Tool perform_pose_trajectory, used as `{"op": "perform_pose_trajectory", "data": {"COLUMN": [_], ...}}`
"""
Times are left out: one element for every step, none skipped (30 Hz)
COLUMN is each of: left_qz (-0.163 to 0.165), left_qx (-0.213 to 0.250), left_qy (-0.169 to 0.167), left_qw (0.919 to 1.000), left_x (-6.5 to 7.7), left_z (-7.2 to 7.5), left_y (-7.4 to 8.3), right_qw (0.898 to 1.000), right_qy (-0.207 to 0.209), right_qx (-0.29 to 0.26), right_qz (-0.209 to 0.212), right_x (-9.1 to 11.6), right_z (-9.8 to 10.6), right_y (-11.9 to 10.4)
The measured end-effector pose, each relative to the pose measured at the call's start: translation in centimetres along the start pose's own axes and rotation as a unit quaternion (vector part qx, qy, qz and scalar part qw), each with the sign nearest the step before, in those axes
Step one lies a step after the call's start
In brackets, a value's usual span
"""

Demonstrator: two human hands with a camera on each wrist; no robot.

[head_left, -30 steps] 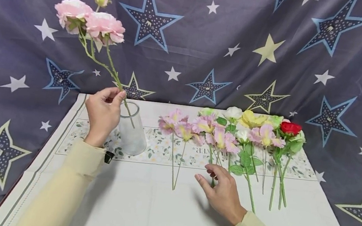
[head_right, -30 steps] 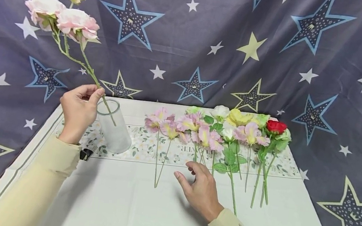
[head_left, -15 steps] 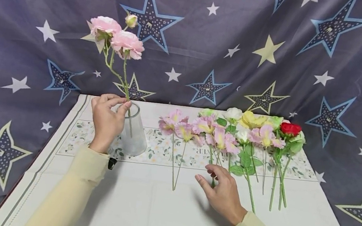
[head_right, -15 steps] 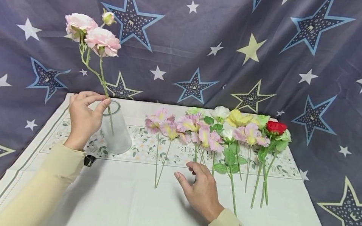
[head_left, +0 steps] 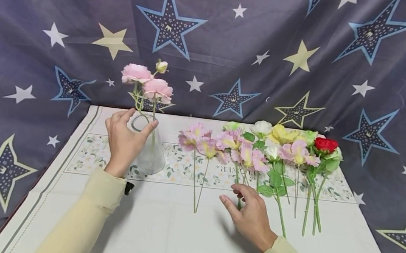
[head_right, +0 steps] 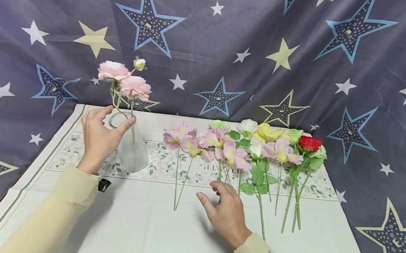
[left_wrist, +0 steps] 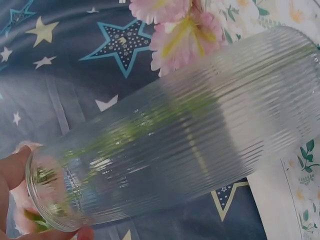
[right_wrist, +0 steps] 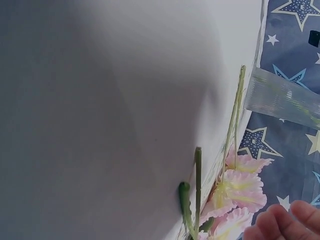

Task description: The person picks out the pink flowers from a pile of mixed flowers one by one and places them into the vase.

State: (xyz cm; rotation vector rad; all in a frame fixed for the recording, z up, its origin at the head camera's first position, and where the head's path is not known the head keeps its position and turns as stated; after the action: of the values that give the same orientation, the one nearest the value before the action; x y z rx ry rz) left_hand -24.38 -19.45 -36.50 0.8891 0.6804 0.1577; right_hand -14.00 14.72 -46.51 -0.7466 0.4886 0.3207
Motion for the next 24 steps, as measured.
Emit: {"op": "perform_pose_trajectory", "data": {"left_qz": [0.000, -0.001, -0.002, -0.004, -0.006, -0.007, -0.010, -0.013, -0.016, -0.020, -0.024, -0.029, -0.036, -0.043, -0.051, -0.059, -0.067, -0.076, -0.084, -0.091, -0.100, -0.108, -0.117, -0.124], "left_qx": [0.004, 0.006, 0.010, 0.012, 0.014, 0.016, 0.016, 0.016, 0.016, 0.015, 0.017, 0.018, 0.019, 0.022, 0.026, 0.030, 0.034, 0.035, 0.038, 0.041, 0.042, 0.043, 0.043, 0.045], "left_qy": [0.001, 0.003, 0.005, 0.008, 0.011, 0.015, 0.019, 0.023, 0.027, 0.031, 0.036, 0.041, 0.047, 0.052, 0.058, 0.064, 0.069, 0.075, 0.080, 0.085, 0.088, 0.091, 0.093, 0.095], "left_qw": [1.0000, 1.0000, 0.9999, 0.9999, 0.9998, 0.9997, 0.9996, 0.9995, 0.9994, 0.9992, 0.9989, 0.9986, 0.9981, 0.9975, 0.9967, 0.9958, 0.9948, 0.9937, 0.9925, 0.9913, 0.9902, 0.9890, 0.9879, 0.9868], "left_x": [0.1, 0.3, 0.4, 0.5, 0.7, 0.9, 1.0, 1.2, 1.3, 1.4, 1.5, 1.7, 1.8, 1.9, 2.0, 2.1, 2.2, 2.3, 2.5, 2.6, 2.8, 2.9, 3.1, 3.3], "left_z": [0.0, 0.0, 0.0, 0.0, 0.1, 0.1, 0.1, 0.1, 0.2, 0.2, 0.3, 0.3, 0.4, 0.4, 0.5, 0.6, 0.7, 0.7, 0.8, 0.8, 0.8, 0.9, 0.9, 0.8], "left_y": [0.0, 0.0, 0.0, 0.0, 0.0, 0.0, 0.0, 0.0, 0.1, 0.1, 0.1, 0.2, 0.3, 0.4, 0.5, 0.7, 0.8, 1.0, 1.1, 1.3, 1.4, 1.6, 1.7, 1.8], "right_qw": [1.000, 1.000, 1.000, 1.000, 1.000, 1.000, 1.000, 1.000, 1.000, 1.000, 1.000, 1.000, 1.000, 1.000, 1.000, 1.000, 1.000, 1.000, 1.000, 1.000, 1.000, 1.000, 1.000, 1.000], "right_qy": [0.001, 0.001, 0.003, 0.003, 0.004, 0.004, 0.004, 0.005, 0.005, 0.005, 0.006, 0.006, 0.007, 0.008, 0.009, 0.009, 0.010, 0.011, 0.012, 0.012, 0.013, 0.013, 0.013, 0.013], "right_qx": [0.000, 0.000, 0.000, 0.001, 0.001, 0.000, 0.000, -0.001, -0.001, -0.002, -0.003, -0.003, -0.002, -0.002, -0.002, -0.002, -0.002, -0.001, -0.001, -0.001, 0.000, 0.000, 0.001, 0.001], "right_qz": [0.001, 0.001, 0.002, 0.002, 0.003, 0.003, 0.003, 0.003, 0.003, 0.002, 0.002, 0.002, 0.002, 0.002, 0.003, 0.004, 0.004, 0.006, 0.007, 0.007, 0.007, 0.007, 0.007, 0.006], "right_x": [0.0, 0.0, 0.0, 0.0, 0.0, 0.0, 0.0, 0.0, 0.0, 0.1, 0.1, 0.1, 0.1, 0.1, 0.1, 0.1, 0.0, 0.0, 0.0, 0.0, 0.0, 0.0, -0.1, -0.1], "right_z": [0.0, 0.0, 0.0, 0.0, 0.0, 0.0, 0.0, 0.1, 0.1, 0.1, 0.1, 0.1, 0.1, 0.2, 0.2, 0.2, 0.2, 0.3, 0.3, 0.3, 0.3, 0.4, 0.4, 0.4], "right_y": [0.1, 0.1, 0.2, 0.2, 0.2, 0.2, 0.2, 0.3, 0.3, 0.3, 0.3, 0.4, 0.5, 0.5, 0.5, 0.6, 0.6, 0.6, 0.6, 0.6, 0.6, 0.6, 0.7, 0.7]}}
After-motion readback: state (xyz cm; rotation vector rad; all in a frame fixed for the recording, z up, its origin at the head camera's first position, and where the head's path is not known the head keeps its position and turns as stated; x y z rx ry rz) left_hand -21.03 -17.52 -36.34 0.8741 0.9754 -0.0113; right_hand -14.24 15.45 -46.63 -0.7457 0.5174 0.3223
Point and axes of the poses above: each hand's wrist, its own x-axis away from the middle knuckle, its own z-axis out of the back of the hand, y = z × x, the point moved 4 cm from there along -x, towards the middle knuckle, and after that the axes turned 2 degrees about y, right-handed, at the moved point
